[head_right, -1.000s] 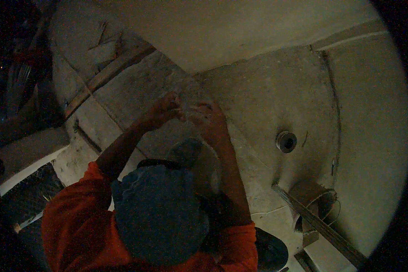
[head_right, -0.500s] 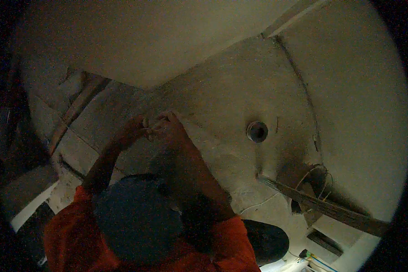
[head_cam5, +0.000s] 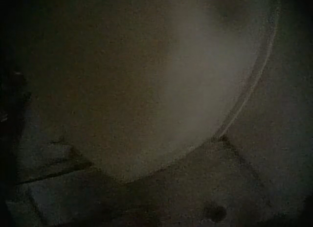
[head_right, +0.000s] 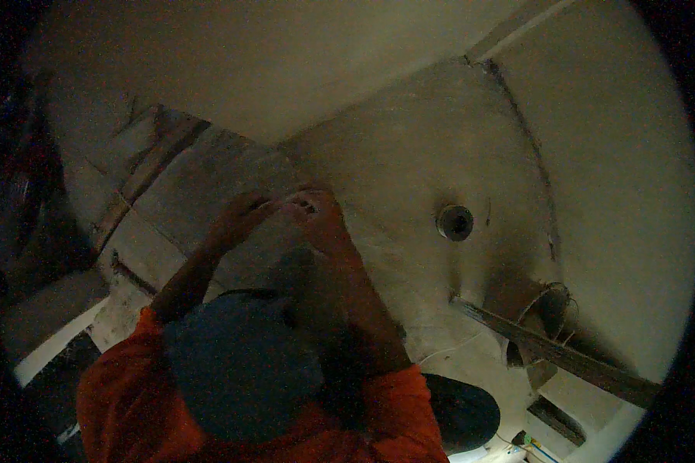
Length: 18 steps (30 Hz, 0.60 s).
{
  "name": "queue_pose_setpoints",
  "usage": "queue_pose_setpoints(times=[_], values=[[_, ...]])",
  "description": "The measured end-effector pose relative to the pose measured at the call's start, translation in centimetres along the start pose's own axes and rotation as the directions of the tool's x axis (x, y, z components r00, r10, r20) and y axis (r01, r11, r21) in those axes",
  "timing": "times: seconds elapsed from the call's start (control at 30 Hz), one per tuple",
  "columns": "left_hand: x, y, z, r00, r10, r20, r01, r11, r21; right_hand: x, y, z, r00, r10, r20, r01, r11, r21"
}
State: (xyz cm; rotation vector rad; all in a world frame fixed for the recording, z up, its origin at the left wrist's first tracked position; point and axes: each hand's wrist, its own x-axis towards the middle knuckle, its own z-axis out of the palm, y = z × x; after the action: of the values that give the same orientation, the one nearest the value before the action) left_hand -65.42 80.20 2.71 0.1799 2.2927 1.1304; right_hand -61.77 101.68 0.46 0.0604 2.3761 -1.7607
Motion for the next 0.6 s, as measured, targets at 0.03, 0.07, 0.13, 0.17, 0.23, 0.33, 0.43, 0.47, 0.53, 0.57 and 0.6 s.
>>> queue_pose_setpoints(times=[0.03, 0.07, 0.13, 0.17, 0.23, 0.33, 0.43, 0.47, 0.53, 0.57, 0.6], values=[[0.2, 0.0, 0.1, 1.0, -0.013, 0.02, 0.013, 1.0, -0.011, 0.0, 0.2, -0.3, 1.0, 0.007, 0.002, -0.007, 1.0, 0.005], [0.4, 0.1, 0.2, 0.999, -0.033, 0.028, 0.034, 0.999, -0.019, 0.0, 0.4, -0.7, 1.0, 0.014, 0.003, -0.015, 1.0, 0.009], [0.7, 0.3, 0.3, 0.996, 0.076, -0.042, -0.075, 0.997, 0.021, 0.0, 0.8, -1.3, 0.996, 0.082, 0.023, -0.083, 0.997, 0.009], [0.8, 0.3, 0.3, 0.989, 0.125, -0.078, -0.122, 0.991, 0.046, 0.0, 1.0, -1.5, 0.991, 0.135, 0.02, -0.135, 0.991, 0.003], [0.8, 0.3, 0.3, 0.997, 0.073, -0.036, -0.07, 0.995, 0.068, 0.0, 1.1, -1.6, 0.994, 0.109, 0.009, -0.108, 0.993, -0.052], [0.8, 0.2, 0.3, 0.995, 0.098, -0.026, -0.097, 0.995, 0.033, 0.1, 0.9, -1.3, 0.999, 0.052, -0.016, -0.052, 0.998, -0.036], [0.9, 0.1, 0.3, 0.985, 0.159, -0.068, -0.158, 0.987, 0.02, 0.1, 0.5, -0.8, 0.997, 0.073, -0.001, -0.072, 0.995, 0.062], [0.9, 0.1, 0.3, 0.986, 0.155, -0.059, -0.154, 0.988, 0.025, 0.2, 0.4, -0.7, 0.995, 0.103, 0.013, -0.104, 0.99, 0.098], [1.1, 0.1, 0.3, 0.979, 0.189, -0.073, -0.186, 0.981, 0.05, 0.2, 0.1, -0.5, 1.0, 0.009, 0.01, -0.009, 1.0, 0.004], [1.1, 0.2, 0.4, 0.978, 0.196, -0.066, -0.192, 0.979, 0.062, 0.3, 0.0, -0.4, 1.0, -0.021, 0.007, 0.022, 0.999, -0.043], [1.1, 0.2, 0.4, 0.985, 0.16, -0.06, -0.156, 0.986, 0.062, 0.3, -0.1, -0.3, 1.0, 0.003, 0.014, -0.003, 1.0, 0.002]])
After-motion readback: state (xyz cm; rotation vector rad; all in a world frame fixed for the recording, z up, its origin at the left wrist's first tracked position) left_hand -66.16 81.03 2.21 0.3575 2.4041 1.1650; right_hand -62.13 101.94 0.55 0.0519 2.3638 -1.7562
